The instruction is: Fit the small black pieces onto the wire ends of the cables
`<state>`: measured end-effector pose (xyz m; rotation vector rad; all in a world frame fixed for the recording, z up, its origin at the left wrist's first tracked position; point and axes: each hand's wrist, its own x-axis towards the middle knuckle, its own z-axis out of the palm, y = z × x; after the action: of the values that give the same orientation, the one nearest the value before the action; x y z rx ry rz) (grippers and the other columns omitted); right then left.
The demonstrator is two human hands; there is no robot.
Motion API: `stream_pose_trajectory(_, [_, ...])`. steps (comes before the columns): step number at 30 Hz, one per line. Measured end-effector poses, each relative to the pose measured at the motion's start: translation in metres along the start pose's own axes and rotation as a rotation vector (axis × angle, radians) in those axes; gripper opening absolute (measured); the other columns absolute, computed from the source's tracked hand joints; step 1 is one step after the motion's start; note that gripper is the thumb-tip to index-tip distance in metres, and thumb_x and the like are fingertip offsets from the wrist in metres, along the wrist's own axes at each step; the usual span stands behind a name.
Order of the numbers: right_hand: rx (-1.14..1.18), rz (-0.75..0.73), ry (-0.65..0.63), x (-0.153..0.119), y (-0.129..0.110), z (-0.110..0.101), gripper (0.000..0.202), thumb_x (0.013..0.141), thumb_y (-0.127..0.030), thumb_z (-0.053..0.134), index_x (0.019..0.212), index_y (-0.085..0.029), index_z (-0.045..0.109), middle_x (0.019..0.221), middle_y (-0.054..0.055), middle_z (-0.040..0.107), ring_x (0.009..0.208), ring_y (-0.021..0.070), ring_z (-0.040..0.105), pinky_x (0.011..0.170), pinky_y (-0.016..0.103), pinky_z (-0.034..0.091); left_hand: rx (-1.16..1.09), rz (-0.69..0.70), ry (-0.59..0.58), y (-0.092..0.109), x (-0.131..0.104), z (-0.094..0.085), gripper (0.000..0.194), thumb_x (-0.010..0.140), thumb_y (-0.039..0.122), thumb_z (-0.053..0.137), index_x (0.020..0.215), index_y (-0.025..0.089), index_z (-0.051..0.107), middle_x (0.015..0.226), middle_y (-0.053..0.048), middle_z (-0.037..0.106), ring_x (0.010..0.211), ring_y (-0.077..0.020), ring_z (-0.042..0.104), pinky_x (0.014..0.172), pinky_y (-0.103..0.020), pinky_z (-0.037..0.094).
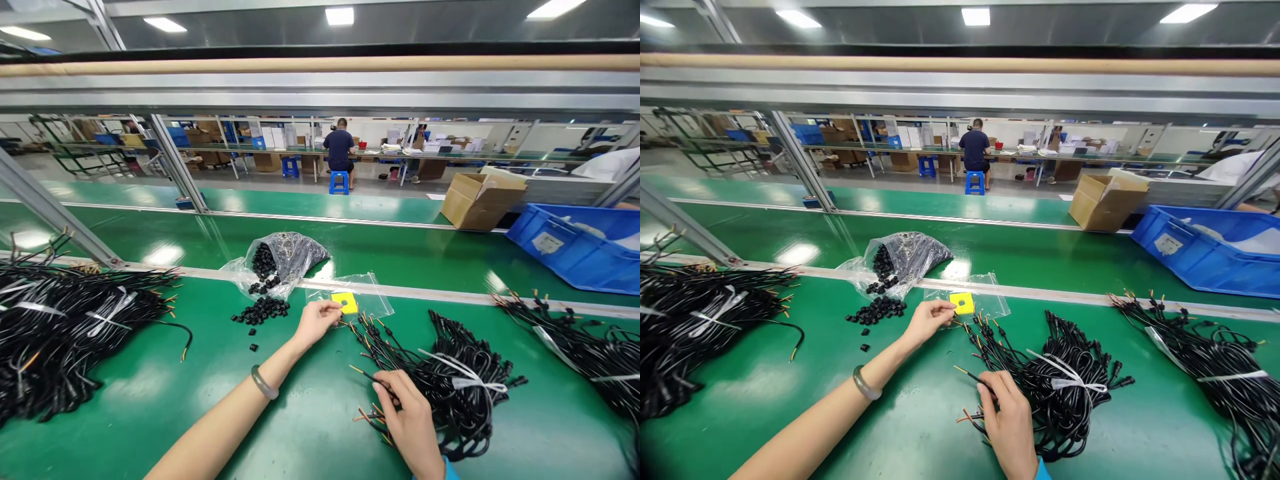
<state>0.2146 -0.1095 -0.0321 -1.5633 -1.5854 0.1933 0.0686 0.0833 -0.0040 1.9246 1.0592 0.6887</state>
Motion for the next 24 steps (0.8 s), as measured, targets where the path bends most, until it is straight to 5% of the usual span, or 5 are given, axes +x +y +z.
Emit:
stream_pose_trajectory(5, [0.034,0.006,0.076,0.001,-0.005,-0.003,0.018,0.093,-0.024,0.048,0.101,-0.021,0.063,0.087,0.005,0.060,0.072,0.0123,0.060,0.059,0.020,0.049,-0.906,-0.505,-0.126,0.005,-0.048,0.013,0.014,0.074,0.013,0.073,0.086,0.008,0.071,0.070,-0.005,0.069,0.061,-0.0089,0.066,0.066,-0.018,0.057])
stream_pose_trajectory(7, [0.026,-0.006,0.085,0.002,-0.006,-0.003,0.018,0.092,-0.024,0.049,0.101,-0.020,0.064,0.086,0.005,0.059,0.071,0.0118,0.059,0.060,0.020,0.050,-1.049,-0.584,-0.170,0.008,-0.062,0.016,0.014,0.071,0.012,0.076,0.083,0.007,0.071,0.068,-0.005,0.069,0.060,-0.0088,0.066,0.064,-0.016,0.057])
stream_pose_trajectory(24, [-0.070,-0.034,0.070,0.000,-0.005,-0.003,0.020,0.092,-0.025,0.049,0.098,-0.019,0.067,0.080,0.005,0.058,0.063,0.0112,0.057,0.058,0.023,0.049,-1.016,-0.554,-0.168,0.006,-0.080,0.022,0.042,0.050,0.030,0.089,0.079,0.006,0.071,0.065,-0.007,0.070,0.060,-0.0122,0.067,0.062,-0.020,0.056])
